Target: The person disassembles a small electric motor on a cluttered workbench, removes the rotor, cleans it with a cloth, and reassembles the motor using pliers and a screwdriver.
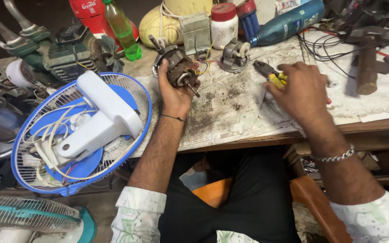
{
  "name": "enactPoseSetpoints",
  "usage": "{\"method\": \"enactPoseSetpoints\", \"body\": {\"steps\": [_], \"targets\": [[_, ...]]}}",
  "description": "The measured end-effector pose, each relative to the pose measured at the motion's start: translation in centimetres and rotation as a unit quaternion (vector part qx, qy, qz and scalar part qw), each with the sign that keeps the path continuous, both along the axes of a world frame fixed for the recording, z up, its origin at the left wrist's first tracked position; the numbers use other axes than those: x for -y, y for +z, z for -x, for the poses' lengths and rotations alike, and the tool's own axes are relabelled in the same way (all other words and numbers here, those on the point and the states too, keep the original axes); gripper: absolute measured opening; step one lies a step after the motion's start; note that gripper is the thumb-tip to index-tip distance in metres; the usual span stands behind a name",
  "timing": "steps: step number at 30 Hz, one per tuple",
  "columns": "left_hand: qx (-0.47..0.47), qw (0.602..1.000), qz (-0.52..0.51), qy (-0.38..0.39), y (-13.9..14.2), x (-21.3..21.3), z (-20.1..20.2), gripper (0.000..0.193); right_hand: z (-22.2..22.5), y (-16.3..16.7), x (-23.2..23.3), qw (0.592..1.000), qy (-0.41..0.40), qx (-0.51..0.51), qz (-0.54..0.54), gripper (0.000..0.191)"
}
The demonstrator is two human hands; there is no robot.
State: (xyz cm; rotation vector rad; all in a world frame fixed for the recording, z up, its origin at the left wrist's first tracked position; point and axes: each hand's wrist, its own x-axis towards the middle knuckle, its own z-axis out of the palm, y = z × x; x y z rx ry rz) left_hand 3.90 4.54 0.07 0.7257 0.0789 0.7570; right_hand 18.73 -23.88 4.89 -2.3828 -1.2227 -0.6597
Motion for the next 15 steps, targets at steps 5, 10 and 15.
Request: {"method": "enactPoseSetpoints", "body": {"steps": [5, 10, 15], "targets": [[0.019, 0.999, 0.043, -0.008, 0.3, 0.2, 0.2, 0.066, 5.3, 0.2, -2.6, 0.981, 0.172, -0.041, -0.083, 0.041], [-0.015, 0.998, 0.037, -0.048, 0.5, 0.5, 0.5, 0.079, 9.9, 0.5, -7.0, 0.973, 0.22, -0.017, -0.065, 0.036], [-0.006, 0.999, -0.007, -0.047, 0.3, 0.6, 0.2, 0.081, 11.4, 0.9, -9.4, 0.974, 0.212, -0.066, -0.045, 0.029]]}}
